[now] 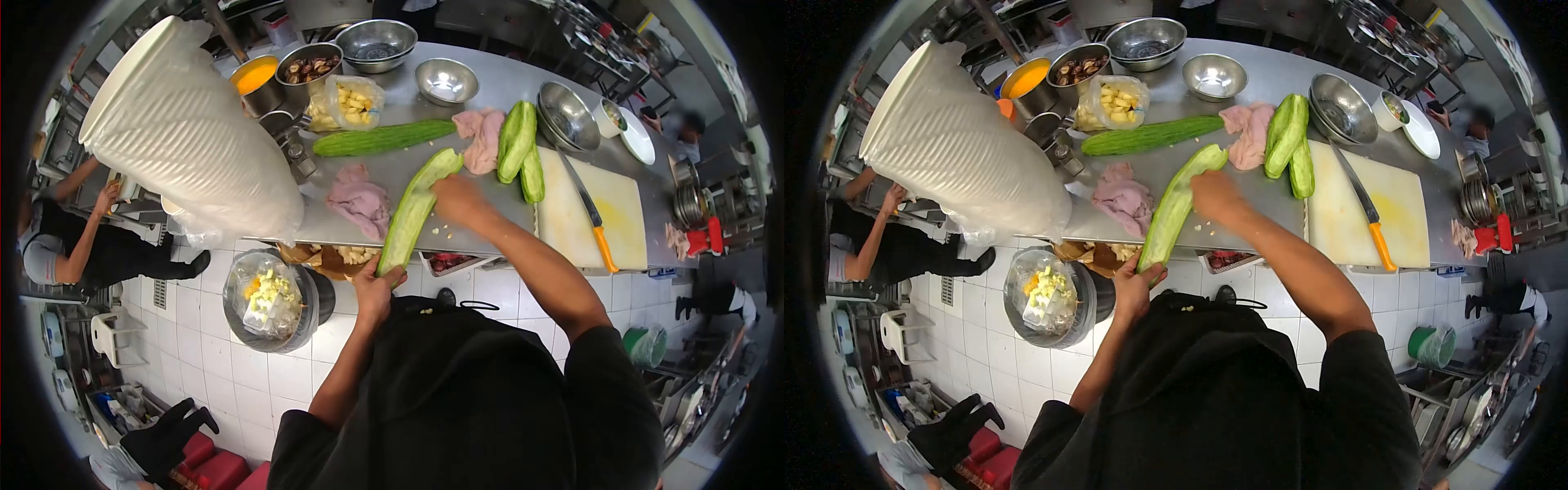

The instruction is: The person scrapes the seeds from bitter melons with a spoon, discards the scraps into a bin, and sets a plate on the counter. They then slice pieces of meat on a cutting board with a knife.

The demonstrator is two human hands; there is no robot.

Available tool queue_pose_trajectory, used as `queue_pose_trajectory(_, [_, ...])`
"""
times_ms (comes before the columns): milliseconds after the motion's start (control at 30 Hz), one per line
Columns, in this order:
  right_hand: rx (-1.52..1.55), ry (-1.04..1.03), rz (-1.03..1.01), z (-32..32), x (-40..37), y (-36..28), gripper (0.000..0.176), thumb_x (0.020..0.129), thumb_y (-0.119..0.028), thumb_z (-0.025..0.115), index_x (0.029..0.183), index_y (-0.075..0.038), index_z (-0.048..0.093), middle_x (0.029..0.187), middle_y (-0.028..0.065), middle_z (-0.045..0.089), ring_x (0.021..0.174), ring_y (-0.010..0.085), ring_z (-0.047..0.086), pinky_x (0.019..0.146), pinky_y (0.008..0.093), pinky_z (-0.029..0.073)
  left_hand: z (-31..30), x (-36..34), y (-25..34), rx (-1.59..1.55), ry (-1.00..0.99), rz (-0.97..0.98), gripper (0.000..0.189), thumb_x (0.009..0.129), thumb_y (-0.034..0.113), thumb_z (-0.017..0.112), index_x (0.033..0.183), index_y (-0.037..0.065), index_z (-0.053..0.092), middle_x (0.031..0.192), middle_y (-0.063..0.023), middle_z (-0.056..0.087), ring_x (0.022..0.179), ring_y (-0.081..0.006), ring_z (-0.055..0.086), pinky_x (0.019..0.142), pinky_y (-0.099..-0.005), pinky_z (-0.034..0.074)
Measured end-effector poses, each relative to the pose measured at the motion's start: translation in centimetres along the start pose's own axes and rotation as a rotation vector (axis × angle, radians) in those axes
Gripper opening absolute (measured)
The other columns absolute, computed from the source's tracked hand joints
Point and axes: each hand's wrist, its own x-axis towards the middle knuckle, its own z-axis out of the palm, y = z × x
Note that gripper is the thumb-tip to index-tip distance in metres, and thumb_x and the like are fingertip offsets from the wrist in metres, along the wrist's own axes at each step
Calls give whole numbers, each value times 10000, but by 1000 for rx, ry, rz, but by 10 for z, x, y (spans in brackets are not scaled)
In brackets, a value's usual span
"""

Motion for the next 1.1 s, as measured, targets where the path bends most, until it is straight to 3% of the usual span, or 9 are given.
queue_pose_trajectory(200, [-77, 109, 174, -9, 26, 56, 239, 843, -116, 528, 954, -8, 710, 1017, 211, 697, 952, 369, 684, 804, 467, 549, -4, -2, -18, 105, 96, 161, 520, 822, -129, 618, 1329, -27, 566, 1105, -92, 665, 834, -143, 651, 707, -269, 571])
queue_pose_trajectory(433, [25, 59, 195, 24, -17, 11, 234, 848, -122, 519, 948, -6, 696, 966, 235, 692, 911, 379, 684, 784, 501, 537, -6, 3, -32, 186, 86, 265, 511, 821, -156, 597, 1316, -30, 572, 1096, -82, 660, 846, -131, 629, 715, -255, 552])
queue_pose_trajectory(533, [55, 35, 23, 45, -44, -27, 209, 834, -129, 559, 946, -17, 695, 896, 238, 692, 839, 397, 688, 769, 503, 536, 2, 4, -27, 135, 94, 203, 520, 830, -150, 594, 1333, -27, 556, 1125, -86, 651, 876, -135, 632, 734, -268, 565])
queue_pose_trajectory(633, [230, -228, 125, 15, -55, -50, 344, 813, -104, 550, 1130, -51, 671, 990, 268, 669, 967, 419, 647, 850, 530, 508, 6, 3, -21, 38, 75, 166, 529, 839, -146, 584, 1351, -20, 539, 1161, -93, 639, 921, -155, 641, 775, -293, 583])
queue_pose_trajectory(733, [212, -100, 193, 11, -25, -5, 309, 815, -103, 538, 1080, -6, 665, 992, 275, 671, 985, 423, 643, 859, 536, 505, 7, 1, -18, 23, 71, 147, 539, 844, -141, 580, 1365, -12, 526, 1182, -103, 633, 963, -179, 648, 809, -320, 596])
queue_pose_trajectory(800, [18, 123, 134, -4, -7, 21, 233, 847, -121, 533, 968, 13, 680, 918, 237, 698, 868, 391, 686, 807, 498, 536, 8, -1, -13, 12, 61, 100, 529, 848, -134, 579, 1361, -14, 527, 1179, -109, 635, 966, -193, 654, 816, -325, 598])
queue_pose_trajectory(867, [27, 233, 262, -4, 20, 43, 251, 865, -154, 525, 980, -2, 687, 919, 226, 698, 879, 385, 685, 802, 485, 538, 8, -3, -10, -6, 37, 60, 515, 855, -122, 582, 1356, -18, 529, 1168, -116, 638, 957, -202, 659, 818, -328, 599])
queue_pose_trajectory(967, [3, 299, 223, 30, 52, 78, 251, 856, -149, 532, 996, -6, 684, 955, 226, 694, 909, 394, 677, 809, 479, 538, 7, -4, -5, -50, -5, 14, 486, 865, -100, 589, 1343, -28, 531, 1137, -126, 645, 919, -206, 667, 808, -322, 599])
queue_pose_trajectory(1100, [70, 118, 182, 33, 43, 36, 305, 841, -138, 538, 1087, -17, 671, 989, 238, 687, 949, 400, 665, 828, 485, 532, 4, -5, 1, -74, -38, -43, 450, 873, -83, 596, 1318, -37, 545, 1066, -123, 655, 838, -190, 666, 750, -290, 586])
